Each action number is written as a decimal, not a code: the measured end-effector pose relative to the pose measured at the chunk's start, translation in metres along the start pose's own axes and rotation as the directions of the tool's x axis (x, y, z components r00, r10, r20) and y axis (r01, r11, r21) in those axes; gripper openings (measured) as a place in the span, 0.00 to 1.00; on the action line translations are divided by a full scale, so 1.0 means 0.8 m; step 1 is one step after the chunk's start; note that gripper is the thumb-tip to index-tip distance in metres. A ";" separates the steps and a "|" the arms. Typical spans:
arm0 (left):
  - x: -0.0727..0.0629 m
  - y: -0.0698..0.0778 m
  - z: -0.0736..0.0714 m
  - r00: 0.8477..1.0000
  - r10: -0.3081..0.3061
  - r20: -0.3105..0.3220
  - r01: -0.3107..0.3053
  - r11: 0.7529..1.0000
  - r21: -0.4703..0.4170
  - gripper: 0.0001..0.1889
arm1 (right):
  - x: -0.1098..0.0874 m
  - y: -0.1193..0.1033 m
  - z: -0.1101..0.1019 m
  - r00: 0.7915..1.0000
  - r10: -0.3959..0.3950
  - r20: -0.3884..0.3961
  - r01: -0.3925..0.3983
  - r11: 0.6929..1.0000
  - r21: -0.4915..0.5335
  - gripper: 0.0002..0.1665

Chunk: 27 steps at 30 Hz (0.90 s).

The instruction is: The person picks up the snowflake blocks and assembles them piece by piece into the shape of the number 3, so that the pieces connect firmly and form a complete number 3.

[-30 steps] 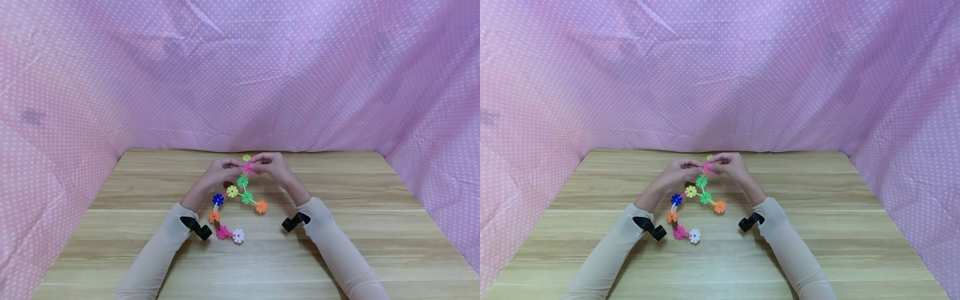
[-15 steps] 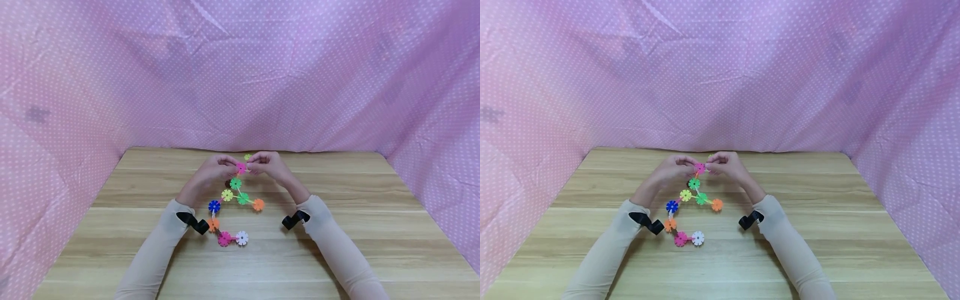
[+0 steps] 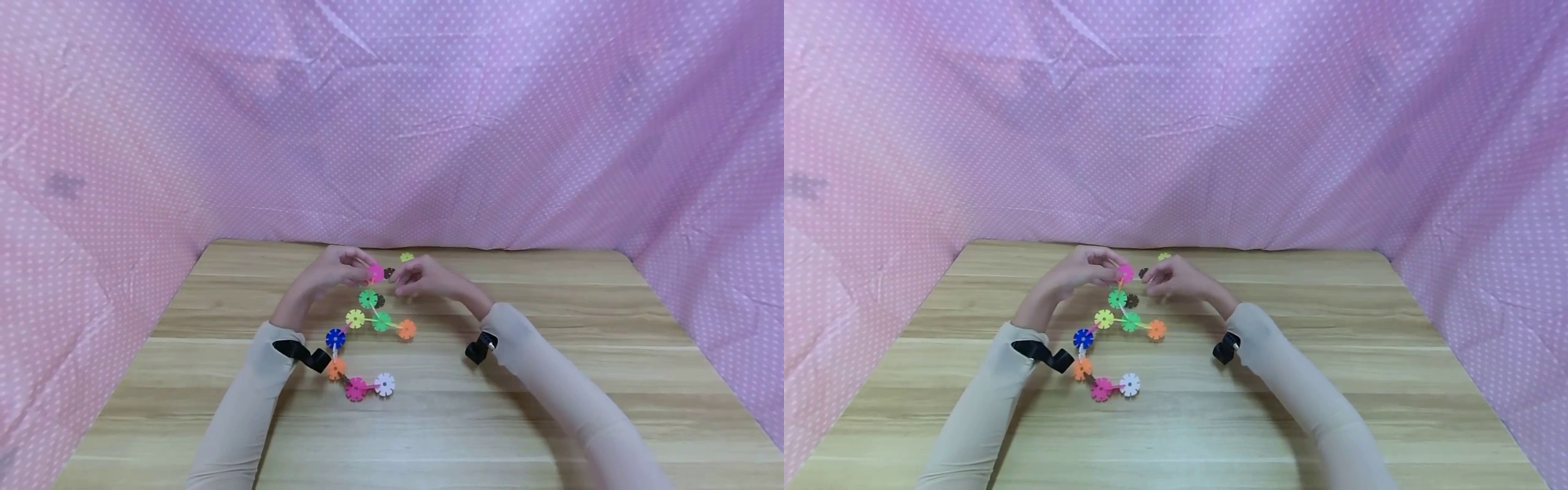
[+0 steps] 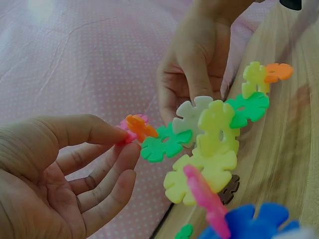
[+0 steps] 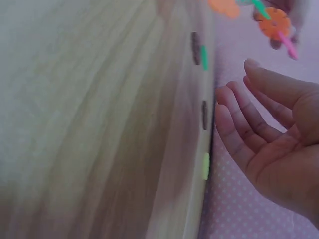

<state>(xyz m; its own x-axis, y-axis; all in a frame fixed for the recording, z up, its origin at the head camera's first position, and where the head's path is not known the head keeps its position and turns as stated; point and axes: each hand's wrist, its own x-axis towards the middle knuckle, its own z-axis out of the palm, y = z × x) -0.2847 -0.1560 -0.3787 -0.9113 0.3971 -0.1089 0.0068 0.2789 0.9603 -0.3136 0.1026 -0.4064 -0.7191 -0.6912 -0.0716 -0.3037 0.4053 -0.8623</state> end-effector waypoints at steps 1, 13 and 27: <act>0.000 0.000 -0.001 1.000 -0.001 0.000 0.001 1.000 0.006 0.16 | 0.004 0.001 0.002 0.999 -0.022 0.023 0.023 1.000 -0.018 0.18; -0.001 -0.002 -0.007 1.000 -0.008 0.021 0.008 1.000 0.007 0.15 | 0.034 0.001 0.020 0.974 -0.156 0.166 0.187 0.964 -0.189 0.19; 0.002 -0.006 0.001 0.998 -0.052 0.034 0.053 0.998 -0.023 0.15 | 0.037 0.007 0.023 0.980 -0.093 0.174 0.131 0.967 -0.218 0.15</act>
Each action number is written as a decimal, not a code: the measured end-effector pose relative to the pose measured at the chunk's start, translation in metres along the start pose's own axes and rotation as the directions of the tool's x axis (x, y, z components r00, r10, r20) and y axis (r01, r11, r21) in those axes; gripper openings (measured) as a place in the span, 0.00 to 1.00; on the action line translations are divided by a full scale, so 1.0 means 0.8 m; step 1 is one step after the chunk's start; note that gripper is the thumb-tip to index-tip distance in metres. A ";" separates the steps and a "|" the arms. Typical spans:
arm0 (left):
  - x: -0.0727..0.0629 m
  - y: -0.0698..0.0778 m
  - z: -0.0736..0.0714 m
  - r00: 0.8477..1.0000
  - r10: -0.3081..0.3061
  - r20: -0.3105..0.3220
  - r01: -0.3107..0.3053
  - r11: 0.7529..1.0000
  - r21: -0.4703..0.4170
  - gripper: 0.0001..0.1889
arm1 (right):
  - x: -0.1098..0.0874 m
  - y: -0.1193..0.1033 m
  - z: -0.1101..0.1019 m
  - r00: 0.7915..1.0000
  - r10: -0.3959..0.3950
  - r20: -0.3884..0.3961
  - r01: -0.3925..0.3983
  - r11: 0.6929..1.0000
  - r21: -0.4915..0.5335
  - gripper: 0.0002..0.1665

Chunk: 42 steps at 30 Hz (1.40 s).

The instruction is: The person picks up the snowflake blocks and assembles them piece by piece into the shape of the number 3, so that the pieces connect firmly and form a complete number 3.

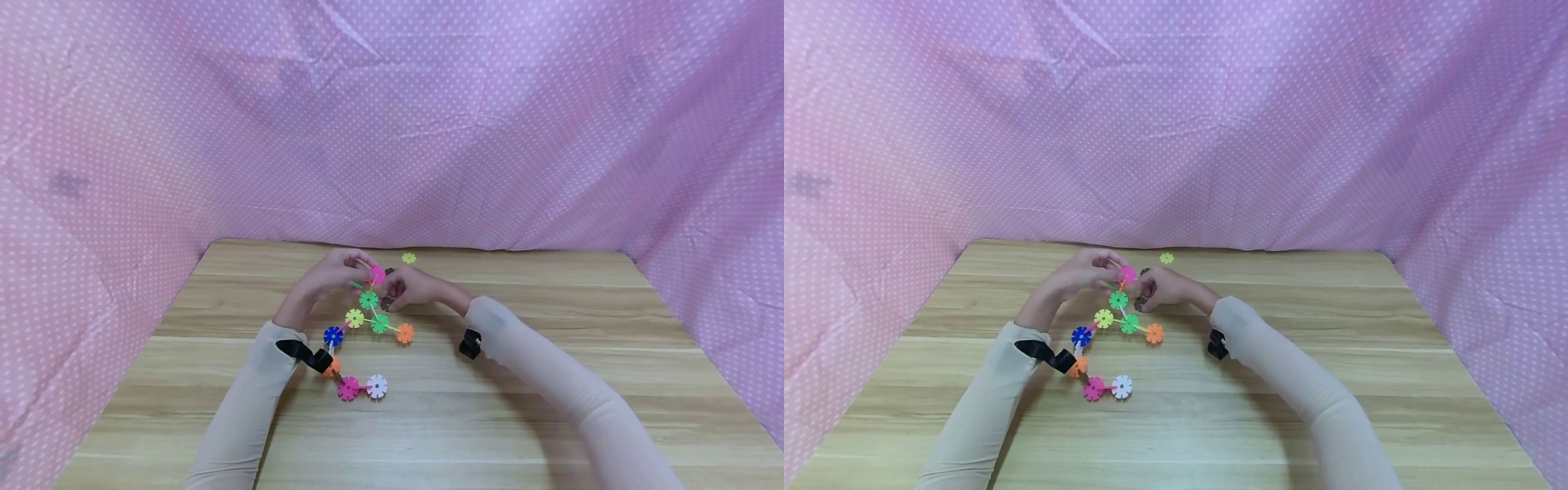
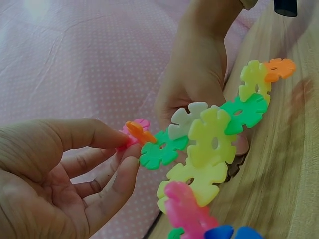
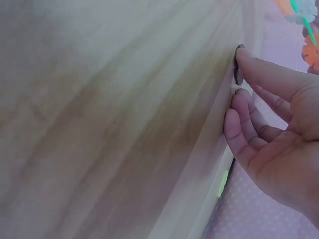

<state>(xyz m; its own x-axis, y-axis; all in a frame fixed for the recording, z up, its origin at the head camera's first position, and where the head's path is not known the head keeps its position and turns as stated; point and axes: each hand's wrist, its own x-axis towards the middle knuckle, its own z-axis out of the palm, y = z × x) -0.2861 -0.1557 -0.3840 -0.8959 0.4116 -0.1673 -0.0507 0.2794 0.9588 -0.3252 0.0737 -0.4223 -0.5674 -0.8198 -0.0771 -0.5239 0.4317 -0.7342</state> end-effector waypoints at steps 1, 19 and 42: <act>0.000 0.000 0.001 1.000 0.001 0.000 -0.001 1.000 0.000 0.15 | -0.002 0.000 -0.001 1.000 0.019 -0.005 -0.019 1.000 0.006 0.15; 0.005 -0.006 0.024 0.998 0.018 -0.059 -0.019 1.000 -0.019 0.12 | -0.050 0.012 -0.010 0.958 0.179 -0.225 -0.111 0.952 0.284 0.09; 0.017 -0.008 0.047 0.994 -0.027 -0.110 0.015 0.994 -0.106 0.13 | -0.057 -0.005 -0.014 0.822 0.219 -0.525 0.069 0.877 0.475 0.12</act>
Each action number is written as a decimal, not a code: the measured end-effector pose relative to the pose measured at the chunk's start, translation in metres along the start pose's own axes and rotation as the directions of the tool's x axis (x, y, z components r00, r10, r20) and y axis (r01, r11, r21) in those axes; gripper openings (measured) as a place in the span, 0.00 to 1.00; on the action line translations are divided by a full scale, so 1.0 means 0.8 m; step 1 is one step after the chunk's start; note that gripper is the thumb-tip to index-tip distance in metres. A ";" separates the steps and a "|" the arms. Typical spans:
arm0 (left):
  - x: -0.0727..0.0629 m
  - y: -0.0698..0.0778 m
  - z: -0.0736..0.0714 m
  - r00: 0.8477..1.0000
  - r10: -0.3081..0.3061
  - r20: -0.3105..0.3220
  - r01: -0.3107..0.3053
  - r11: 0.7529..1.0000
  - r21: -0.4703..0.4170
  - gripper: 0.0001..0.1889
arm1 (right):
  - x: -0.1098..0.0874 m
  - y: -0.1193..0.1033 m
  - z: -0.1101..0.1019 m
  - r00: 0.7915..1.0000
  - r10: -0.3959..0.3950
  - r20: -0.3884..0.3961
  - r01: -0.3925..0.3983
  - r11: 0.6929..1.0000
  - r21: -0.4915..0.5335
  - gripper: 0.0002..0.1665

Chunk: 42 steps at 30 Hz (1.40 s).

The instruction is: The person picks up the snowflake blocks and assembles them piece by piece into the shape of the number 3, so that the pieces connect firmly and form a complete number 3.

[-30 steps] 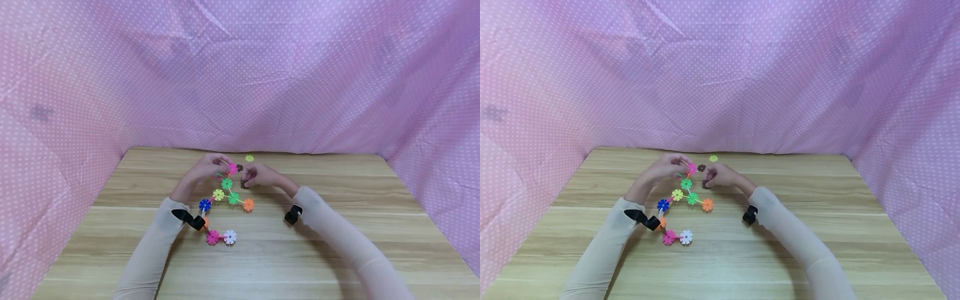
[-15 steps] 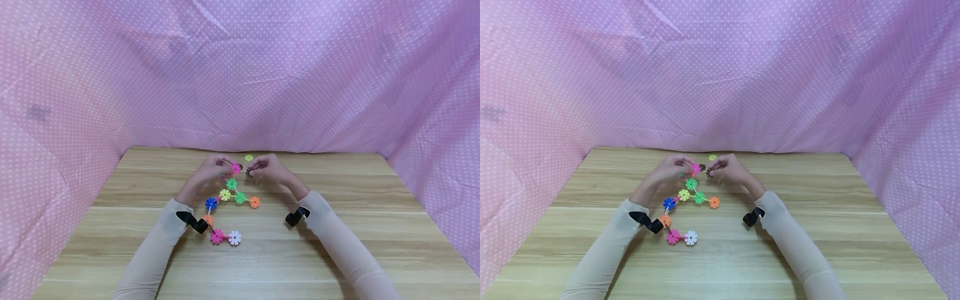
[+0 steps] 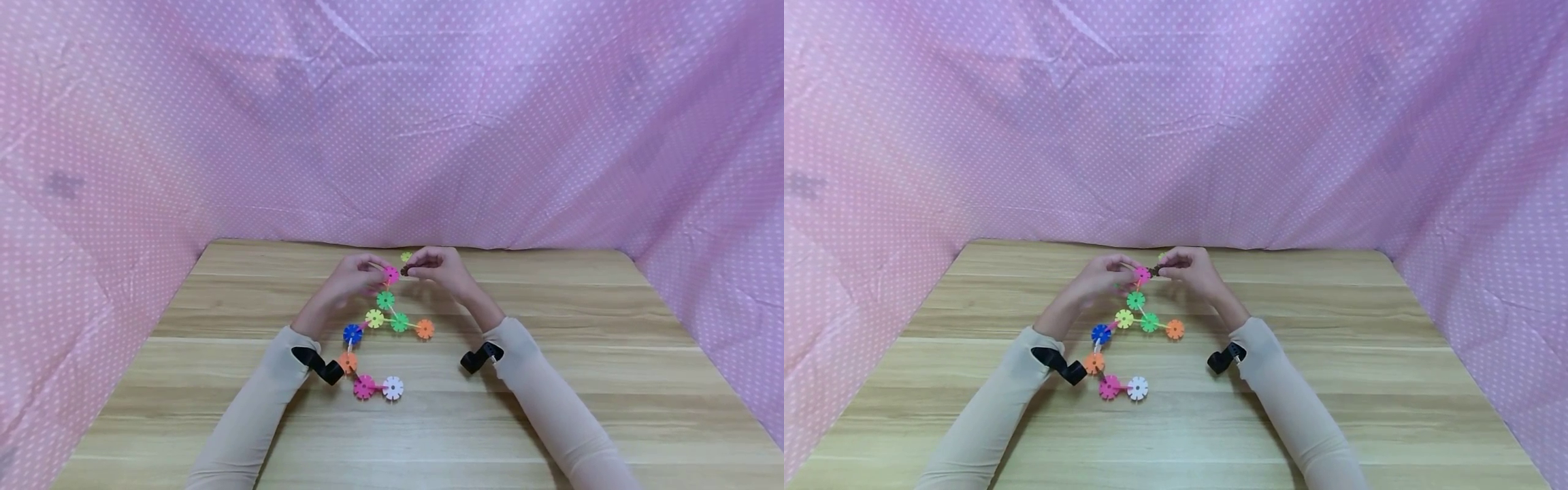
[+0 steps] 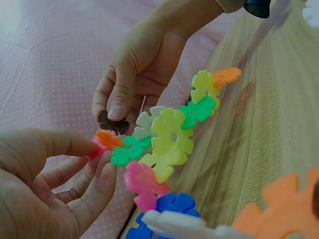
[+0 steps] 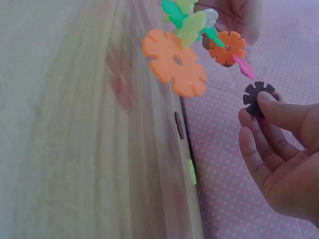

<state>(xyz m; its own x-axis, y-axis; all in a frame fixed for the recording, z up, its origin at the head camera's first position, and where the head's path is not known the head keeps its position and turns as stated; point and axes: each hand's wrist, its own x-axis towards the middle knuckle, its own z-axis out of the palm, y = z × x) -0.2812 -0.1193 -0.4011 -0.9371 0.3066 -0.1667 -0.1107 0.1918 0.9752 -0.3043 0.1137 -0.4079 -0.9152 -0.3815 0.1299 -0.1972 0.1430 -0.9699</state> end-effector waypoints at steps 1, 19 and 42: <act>0.000 0.000 0.001 1.000 0.005 0.005 -0.005 1.000 -0.004 0.14 | -0.001 0.000 0.001 1.000 -0.007 -0.005 0.007 1.000 0.001 0.11; 0.000 0.000 0.001 0.998 0.052 0.040 -0.052 0.999 -0.018 0.12 | -0.004 -0.001 0.002 0.987 -0.156 0.047 0.156 0.988 -0.005 0.08; -0.007 0.011 -0.002 0.985 0.169 0.024 -0.169 0.985 0.022 0.10 | -0.006 -0.013 0.007 0.973 -0.227 0.037 0.230 0.969 -0.093 0.05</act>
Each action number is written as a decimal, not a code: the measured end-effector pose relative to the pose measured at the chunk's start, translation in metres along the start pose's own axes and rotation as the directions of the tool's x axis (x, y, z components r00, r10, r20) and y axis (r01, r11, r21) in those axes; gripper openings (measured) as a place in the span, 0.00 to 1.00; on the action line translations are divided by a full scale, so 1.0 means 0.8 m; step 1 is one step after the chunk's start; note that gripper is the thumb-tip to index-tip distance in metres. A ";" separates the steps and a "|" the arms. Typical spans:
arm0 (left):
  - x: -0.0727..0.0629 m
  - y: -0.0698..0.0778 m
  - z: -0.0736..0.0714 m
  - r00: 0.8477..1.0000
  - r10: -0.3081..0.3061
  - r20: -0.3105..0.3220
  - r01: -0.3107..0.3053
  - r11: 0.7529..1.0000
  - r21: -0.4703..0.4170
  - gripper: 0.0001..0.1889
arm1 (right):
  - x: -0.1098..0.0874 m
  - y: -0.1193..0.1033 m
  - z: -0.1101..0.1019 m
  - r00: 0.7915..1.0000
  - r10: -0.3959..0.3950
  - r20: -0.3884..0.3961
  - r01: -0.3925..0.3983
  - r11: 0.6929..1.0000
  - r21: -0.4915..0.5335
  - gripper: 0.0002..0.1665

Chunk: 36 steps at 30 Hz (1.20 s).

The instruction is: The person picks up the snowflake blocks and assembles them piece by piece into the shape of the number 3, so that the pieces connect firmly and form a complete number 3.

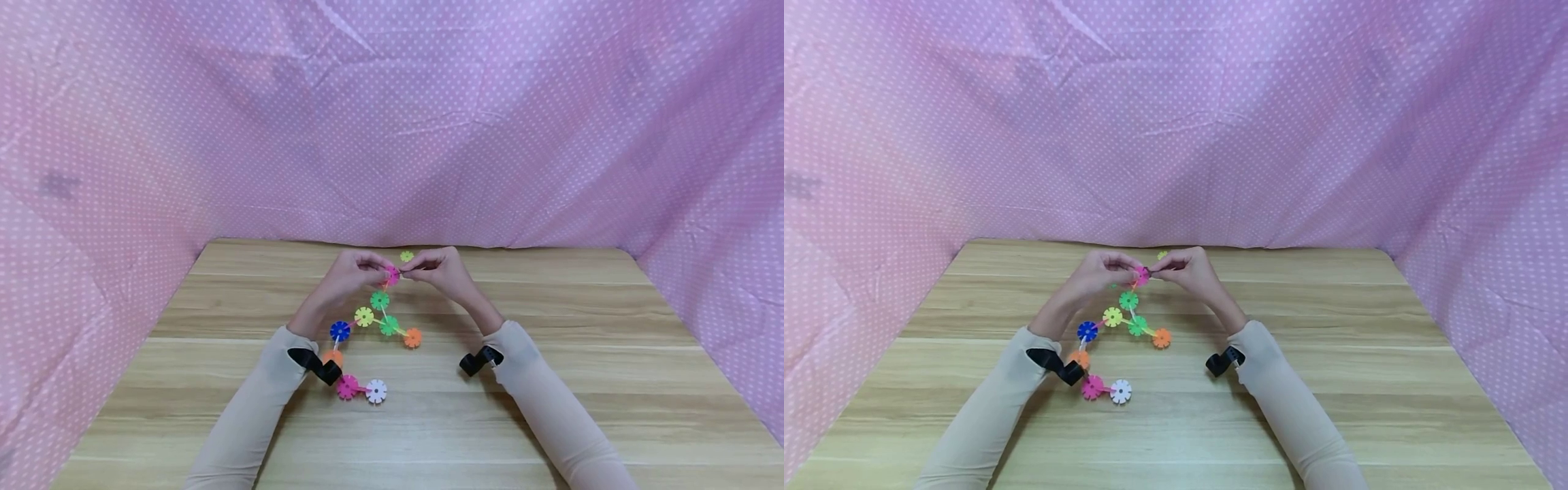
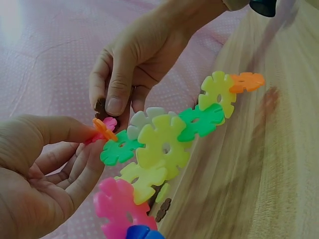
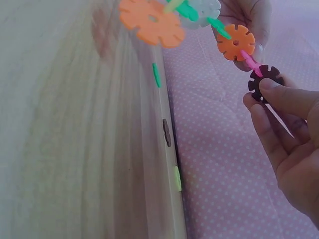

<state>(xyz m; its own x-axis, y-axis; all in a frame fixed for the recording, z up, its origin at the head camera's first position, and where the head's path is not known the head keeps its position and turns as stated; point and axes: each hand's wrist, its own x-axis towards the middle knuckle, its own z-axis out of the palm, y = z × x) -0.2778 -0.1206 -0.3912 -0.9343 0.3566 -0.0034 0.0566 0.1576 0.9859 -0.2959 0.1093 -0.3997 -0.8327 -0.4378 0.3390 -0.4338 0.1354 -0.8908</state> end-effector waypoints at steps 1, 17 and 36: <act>0.000 0.000 -0.001 1.000 -0.004 0.003 0.004 1.000 -0.003 0.11 | 0.000 -0.001 0.000 1.000 0.016 -0.002 -0.016 1.000 0.006 0.06; -0.002 0.000 -0.020 0.999 -0.047 -0.006 0.047 0.999 0.005 0.13 | 0.006 0.011 -0.007 0.987 0.149 0.054 -0.145 0.986 -0.080 0.15; 0.001 -0.004 -0.033 0.997 -0.070 -0.029 0.071 0.997 0.036 0.14 | 0.041 0.052 -0.003 0.918 0.284 0.275 -0.202 0.935 -0.291 0.23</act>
<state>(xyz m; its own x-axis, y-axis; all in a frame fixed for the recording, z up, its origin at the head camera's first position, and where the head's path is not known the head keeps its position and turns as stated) -0.2876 -0.1452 -0.3901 -0.9456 0.3183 -0.0673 0.0030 0.2155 0.9765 -0.3420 0.1029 -0.4246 -0.7932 -0.6084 -0.0249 -0.3378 0.4737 -0.8133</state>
